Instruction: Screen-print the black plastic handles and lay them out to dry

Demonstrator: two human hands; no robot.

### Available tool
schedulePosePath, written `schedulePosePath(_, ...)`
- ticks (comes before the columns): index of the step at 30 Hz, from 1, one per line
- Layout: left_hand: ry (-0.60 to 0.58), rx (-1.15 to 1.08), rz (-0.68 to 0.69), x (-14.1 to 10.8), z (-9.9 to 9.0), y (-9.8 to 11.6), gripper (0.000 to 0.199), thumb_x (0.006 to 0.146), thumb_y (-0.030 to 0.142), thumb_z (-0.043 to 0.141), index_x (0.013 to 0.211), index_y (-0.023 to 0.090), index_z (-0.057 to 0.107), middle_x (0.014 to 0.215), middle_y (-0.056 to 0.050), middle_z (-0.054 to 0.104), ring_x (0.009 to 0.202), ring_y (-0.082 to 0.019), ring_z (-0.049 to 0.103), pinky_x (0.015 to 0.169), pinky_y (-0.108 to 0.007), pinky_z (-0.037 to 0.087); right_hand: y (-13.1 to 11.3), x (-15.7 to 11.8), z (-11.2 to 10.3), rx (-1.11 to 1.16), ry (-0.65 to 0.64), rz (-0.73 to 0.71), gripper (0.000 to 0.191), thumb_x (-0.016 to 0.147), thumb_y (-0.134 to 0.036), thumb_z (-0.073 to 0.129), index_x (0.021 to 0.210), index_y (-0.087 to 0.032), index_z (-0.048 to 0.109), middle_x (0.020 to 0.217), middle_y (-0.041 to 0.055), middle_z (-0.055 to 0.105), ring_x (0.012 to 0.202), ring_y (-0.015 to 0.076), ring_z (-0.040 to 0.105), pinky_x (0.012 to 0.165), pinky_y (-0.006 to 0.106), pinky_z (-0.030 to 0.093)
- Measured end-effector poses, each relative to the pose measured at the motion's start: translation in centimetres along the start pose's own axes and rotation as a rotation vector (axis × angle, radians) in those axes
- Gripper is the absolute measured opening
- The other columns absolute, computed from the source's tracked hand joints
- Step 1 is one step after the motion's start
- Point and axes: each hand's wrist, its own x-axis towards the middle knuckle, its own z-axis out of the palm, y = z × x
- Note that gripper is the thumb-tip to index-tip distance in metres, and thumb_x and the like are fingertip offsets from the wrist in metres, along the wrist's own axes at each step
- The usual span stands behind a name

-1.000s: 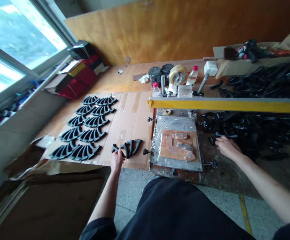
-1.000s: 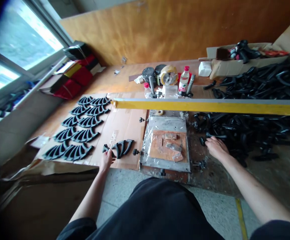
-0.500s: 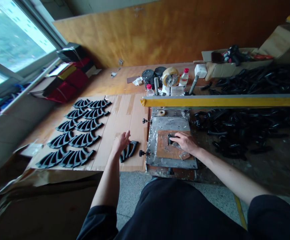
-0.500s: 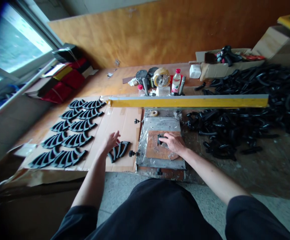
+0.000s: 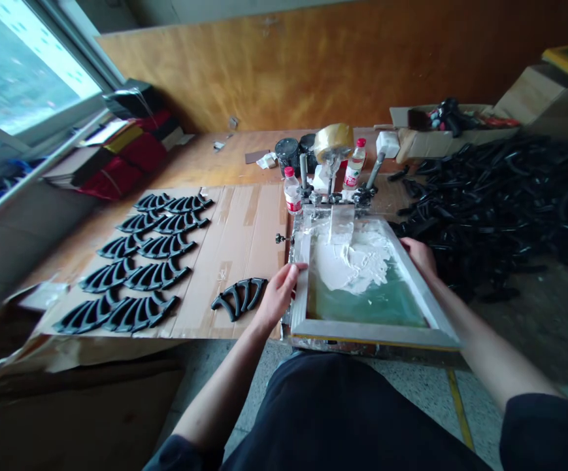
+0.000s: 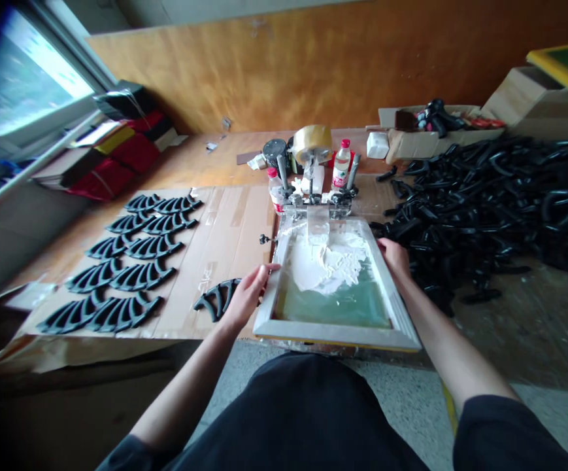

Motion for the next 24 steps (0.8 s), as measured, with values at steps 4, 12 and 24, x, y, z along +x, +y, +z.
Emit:
schedulePosePath(4,0.025,0.181,-0.121,-0.3,1.2,-6.3,0.061,0.087,0.047,0.053,0.142,0.023,0.043,0.066,0.004,0.053,0.057,-0.01,0.047,0.055,-0.02,0.037,-2.8,3.5,0.3,-0.031,0.12,-0.011,0.043,0.085,-0.033,0.058,0.124,-0.013,0.058,0.124,0.0185,0.057,0.095,0.0259,0.06,0.086,0.042,0.048)
schedulePosePath(12,0.025,0.377,-0.176,1.1,1.8,-9.3,0.056,0.088,0.048,0.048,0.14,0.027,0.045,0.082,-0.001,0.063,0.065,-0.013,0.056,0.059,-0.023,0.04,-10.7,1.7,4.2,-0.158,-0.303,-0.313,0.009,0.083,-0.018,0.06,0.091,-0.02,0.065,0.091,0.0056,0.067,0.085,0.0209,0.06,0.071,0.03,0.044)
schedulePosePath(24,0.074,0.252,-0.198,0.8,2.0,-8.8,0.056,0.084,0.047,0.056,0.134,0.023,0.052,0.074,0.001,0.06,0.063,-0.012,0.054,0.059,-0.023,0.042,-9.9,-1.7,1.9,-0.047,-0.382,-0.571,0.015,0.08,-0.01,0.059,0.085,-0.021,0.067,0.086,0.0022,0.069,0.081,0.0175,0.061,0.067,0.026,0.041)
